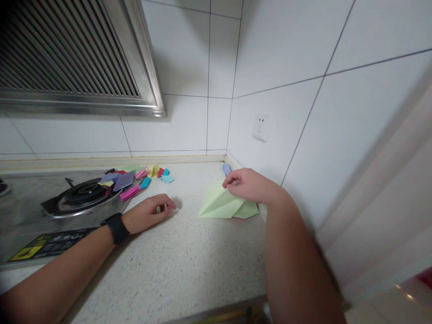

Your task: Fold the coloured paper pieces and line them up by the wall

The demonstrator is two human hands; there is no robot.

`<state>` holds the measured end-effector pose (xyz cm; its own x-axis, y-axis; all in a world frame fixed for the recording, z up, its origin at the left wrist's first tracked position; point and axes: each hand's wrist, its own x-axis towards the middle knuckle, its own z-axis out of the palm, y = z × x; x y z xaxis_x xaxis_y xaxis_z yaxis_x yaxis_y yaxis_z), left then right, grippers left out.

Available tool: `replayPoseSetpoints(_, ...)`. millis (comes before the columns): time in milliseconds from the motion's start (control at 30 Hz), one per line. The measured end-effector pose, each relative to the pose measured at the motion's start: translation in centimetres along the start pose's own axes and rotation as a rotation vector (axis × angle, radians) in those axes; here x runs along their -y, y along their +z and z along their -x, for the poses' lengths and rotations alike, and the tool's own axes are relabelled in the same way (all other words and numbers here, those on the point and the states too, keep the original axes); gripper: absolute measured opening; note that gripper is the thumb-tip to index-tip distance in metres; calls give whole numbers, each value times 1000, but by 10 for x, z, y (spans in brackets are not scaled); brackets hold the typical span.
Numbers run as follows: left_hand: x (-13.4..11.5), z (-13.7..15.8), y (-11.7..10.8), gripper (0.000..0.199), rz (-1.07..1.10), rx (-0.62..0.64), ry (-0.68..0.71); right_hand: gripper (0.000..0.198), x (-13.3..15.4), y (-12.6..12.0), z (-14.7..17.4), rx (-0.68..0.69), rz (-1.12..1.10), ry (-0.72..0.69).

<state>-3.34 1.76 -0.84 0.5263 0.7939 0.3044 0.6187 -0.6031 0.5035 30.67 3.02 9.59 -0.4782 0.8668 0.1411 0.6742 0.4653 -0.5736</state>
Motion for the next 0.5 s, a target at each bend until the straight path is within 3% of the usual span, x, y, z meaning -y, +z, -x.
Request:
replayPoseSetpoints(267,1,-2,0,19,-61,25,20,27,-19,-3,-7,-33,355,80)
replayPoseSetpoints(400,1,-2,-1,18,-57,39,17,25,-31,-3,-9,21,459,238)
replayPoseSetpoints(500,0,-3,-1,17,-63,44,15,20,-32,-2,-9,41,487,275)
